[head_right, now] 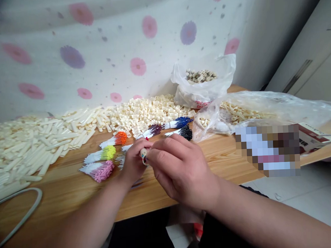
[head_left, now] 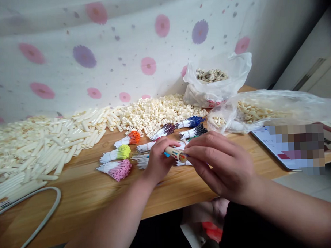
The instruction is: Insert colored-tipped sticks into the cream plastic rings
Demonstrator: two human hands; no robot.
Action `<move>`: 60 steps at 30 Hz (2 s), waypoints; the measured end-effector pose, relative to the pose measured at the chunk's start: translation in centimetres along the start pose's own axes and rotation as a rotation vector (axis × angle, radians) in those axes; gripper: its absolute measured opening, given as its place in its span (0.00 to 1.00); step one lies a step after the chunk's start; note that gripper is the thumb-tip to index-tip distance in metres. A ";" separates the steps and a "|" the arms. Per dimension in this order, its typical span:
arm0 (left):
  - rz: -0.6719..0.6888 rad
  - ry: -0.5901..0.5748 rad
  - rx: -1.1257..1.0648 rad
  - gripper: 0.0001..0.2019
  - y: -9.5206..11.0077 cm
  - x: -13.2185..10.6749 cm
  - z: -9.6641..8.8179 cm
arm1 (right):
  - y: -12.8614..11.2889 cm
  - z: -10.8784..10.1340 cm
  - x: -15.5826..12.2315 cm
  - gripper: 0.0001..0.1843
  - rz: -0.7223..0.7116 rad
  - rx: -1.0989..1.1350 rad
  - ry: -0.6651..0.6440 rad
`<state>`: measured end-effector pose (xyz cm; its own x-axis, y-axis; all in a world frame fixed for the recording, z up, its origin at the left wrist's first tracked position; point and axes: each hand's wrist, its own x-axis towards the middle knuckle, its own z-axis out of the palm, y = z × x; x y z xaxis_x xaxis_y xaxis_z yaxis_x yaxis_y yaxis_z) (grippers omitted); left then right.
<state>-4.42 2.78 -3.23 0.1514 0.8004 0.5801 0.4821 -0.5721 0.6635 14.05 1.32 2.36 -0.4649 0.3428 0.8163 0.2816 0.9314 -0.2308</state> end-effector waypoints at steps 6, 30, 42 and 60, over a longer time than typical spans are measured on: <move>0.067 -0.101 0.032 0.25 0.2 -0.2 -0.6 | 0.8 -0.3 -0.7 0.07 0.066 -0.079 0.032; 0.107 0.142 0.291 0.17 0.5 -0.8 0.2 | 1.9 0.0 -1.2 0.05 0.312 0.075 0.013; -0.190 0.055 -0.016 0.15 -1.5 -0.2 0.8 | 8.4 -1.1 -1.9 0.06 0.479 -0.034 -0.202; 0.080 -0.393 0.320 0.07 -1.6 -0.3 1.6 | 10.0 2.5 -1.6 0.13 0.435 -0.486 -0.746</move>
<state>-3.83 3.75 -5.26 0.4818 0.7986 0.3607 0.6864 -0.5998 0.4112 15.49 10.44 -2.59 -0.6019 0.7878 0.1307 0.7893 0.6118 -0.0527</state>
